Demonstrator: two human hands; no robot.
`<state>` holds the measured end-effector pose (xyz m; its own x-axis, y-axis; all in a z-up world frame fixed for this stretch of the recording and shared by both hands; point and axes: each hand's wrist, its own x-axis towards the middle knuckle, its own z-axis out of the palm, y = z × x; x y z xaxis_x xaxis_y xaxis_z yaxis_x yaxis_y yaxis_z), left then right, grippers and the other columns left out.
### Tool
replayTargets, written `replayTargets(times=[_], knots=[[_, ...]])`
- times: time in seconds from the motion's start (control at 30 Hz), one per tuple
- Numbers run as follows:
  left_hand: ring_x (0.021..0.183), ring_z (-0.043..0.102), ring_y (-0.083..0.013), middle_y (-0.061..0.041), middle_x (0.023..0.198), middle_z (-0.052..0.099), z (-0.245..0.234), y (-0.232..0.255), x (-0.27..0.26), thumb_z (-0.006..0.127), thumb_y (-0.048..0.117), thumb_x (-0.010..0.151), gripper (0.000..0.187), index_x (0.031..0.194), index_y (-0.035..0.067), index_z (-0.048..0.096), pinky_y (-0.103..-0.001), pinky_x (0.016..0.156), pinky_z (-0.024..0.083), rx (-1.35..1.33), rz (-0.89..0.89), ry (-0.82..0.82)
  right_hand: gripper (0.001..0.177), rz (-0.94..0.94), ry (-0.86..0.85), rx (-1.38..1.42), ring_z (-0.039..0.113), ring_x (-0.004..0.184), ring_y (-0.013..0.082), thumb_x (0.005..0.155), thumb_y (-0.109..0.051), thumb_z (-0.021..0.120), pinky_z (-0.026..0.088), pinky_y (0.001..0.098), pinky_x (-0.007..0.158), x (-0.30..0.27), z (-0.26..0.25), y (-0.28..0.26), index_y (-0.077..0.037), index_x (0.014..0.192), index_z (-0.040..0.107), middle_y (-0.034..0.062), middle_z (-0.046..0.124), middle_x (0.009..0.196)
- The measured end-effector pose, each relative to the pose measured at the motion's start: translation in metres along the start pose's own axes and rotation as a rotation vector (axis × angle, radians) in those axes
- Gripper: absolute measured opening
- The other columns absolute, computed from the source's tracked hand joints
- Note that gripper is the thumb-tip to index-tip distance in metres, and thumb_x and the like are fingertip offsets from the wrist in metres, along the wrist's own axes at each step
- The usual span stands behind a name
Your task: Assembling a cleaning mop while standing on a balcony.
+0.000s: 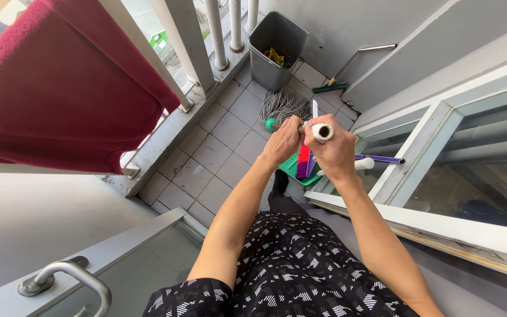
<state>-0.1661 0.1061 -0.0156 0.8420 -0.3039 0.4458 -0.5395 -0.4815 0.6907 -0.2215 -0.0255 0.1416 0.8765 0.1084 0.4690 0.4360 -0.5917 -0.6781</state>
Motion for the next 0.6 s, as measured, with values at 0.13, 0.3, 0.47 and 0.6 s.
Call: replayTargets(times=[0.13, 0.3, 0.47, 0.6], knots=[[0.102, 0.061, -0.0316, -0.011, 0.101, 0.056, -0.004, -0.003, -0.01, 0.061, 0.012, 0.098, 0.02, 0.109, 0.004, 0.047, -0.044, 0.08, 0.055, 0.017, -0.025, -0.012, 0.022, 0.013, 0.013, 0.012, 0.072, 0.07, 0.019, 0.101, -0.027, 0.072, 0.056, 0.0316, 0.064, -0.008, 0.004, -0.006, -0.006, 0.101, 0.063, 0.0069, 0.072, 0.083], [0.1, 0.062, -0.0315, -0.01, 0.101, 0.057, -0.014, -0.002, -0.022, 0.063, 0.012, 0.096, 0.022, 0.109, 0.004, 0.047, -0.044, 0.075, 0.055, 0.035, -0.057, -0.05, 0.021, 0.019, 0.0, 0.053, 0.073, 0.072, 0.0187, 0.103, -0.027, 0.07, 0.057, 0.031, 0.065, -0.016, 0.006, -0.016, -0.007, 0.103, 0.062, 0.0067, 0.073, 0.086], [0.098, 0.061, -0.0305, -0.009, 0.1, 0.057, -0.023, 0.007, -0.037, 0.064, 0.012, 0.095, 0.021, 0.107, 0.005, 0.048, -0.044, 0.075, 0.054, 0.074, -0.083, -0.024, 0.02, 0.032, -0.002, 0.094, 0.076, 0.078, 0.0201, 0.102, -0.025, 0.069, 0.059, 0.0317, 0.069, -0.029, 0.013, -0.024, -0.006, 0.104, 0.062, 0.0084, 0.075, 0.091], [0.099, 0.061, -0.0306, -0.009, 0.101, 0.057, -0.031, 0.011, -0.049, 0.064, 0.011, 0.094, 0.02, 0.106, 0.005, 0.049, -0.044, 0.071, 0.054, 0.069, -0.157, 0.019, 0.019, 0.005, -0.008, 0.132, 0.077, 0.085, 0.0214, 0.102, -0.023, 0.069, 0.06, 0.0318, 0.073, -0.036, 0.022, -0.029, -0.005, 0.106, 0.062, 0.0095, 0.076, 0.095]])
